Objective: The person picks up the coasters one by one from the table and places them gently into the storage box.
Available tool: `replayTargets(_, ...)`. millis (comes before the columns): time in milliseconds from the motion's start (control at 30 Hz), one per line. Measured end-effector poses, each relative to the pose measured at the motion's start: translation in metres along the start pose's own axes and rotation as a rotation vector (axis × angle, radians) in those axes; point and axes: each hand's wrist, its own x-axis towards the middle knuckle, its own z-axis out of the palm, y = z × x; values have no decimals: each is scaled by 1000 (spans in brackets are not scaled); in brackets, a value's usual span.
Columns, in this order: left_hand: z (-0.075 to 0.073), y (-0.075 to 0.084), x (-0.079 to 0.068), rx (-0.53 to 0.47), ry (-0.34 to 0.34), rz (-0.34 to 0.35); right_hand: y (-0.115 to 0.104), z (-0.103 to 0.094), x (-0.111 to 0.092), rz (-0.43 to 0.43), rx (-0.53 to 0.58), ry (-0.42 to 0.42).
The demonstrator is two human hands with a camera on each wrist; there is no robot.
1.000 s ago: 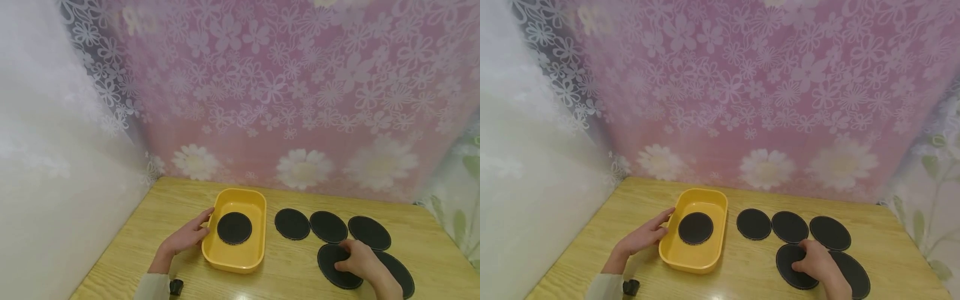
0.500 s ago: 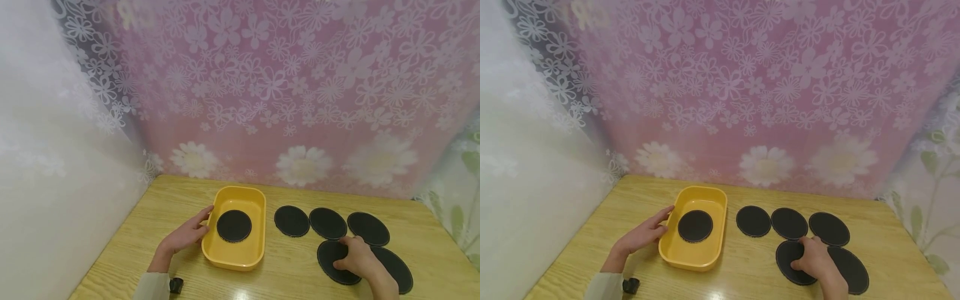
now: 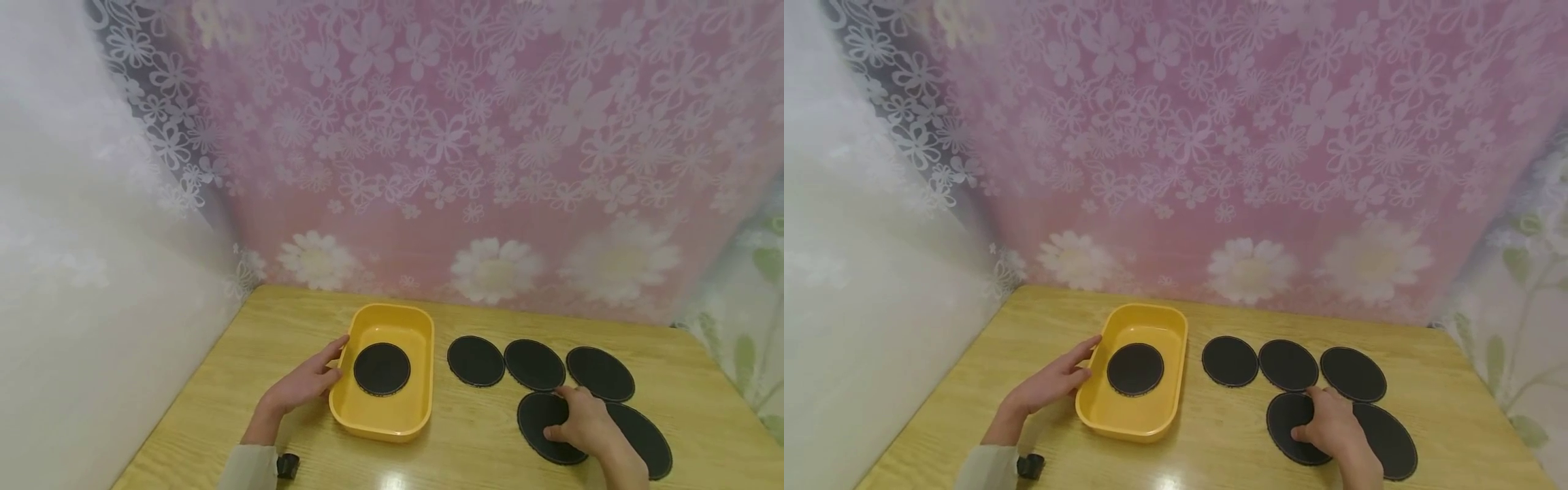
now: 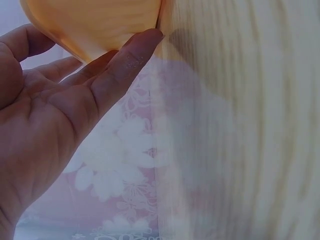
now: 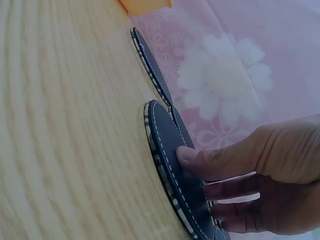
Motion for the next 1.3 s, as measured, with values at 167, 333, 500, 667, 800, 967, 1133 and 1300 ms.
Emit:
replayTargets(167, 0, -1, -1, 11, 7, -1, 4, 1, 0, -31, -9, 49)
replayTargets(333, 0, -2, -1, -11, -12, -3, 4, 1, -1, -55, 71, 49)
replayTargets(500, 0, -3, -1, -11, -3, -1, -1, -3, -4, -56, 126, 41)
replayTargets(667, 1, -3, 0, 2, 6, 1, 4, -12, -11, -80, 116, 66)
replayTargets(800, 1, -3, 0, 7, 4, 5, 16, -18, -16, -133, 111, 90)
replayTargets(967, 1, -4, 0, 12, 3, 8, 33, -19, -18, -237, 219, 63)
replayTargets(1133, 1, -4, -1, 4, 3, 6, 46, -19, -21, -252, 479, -64)
replayTargets(1300, 2, -5, 0, 9, 6, 6, 44, -18, -21, -182, 637, -99)
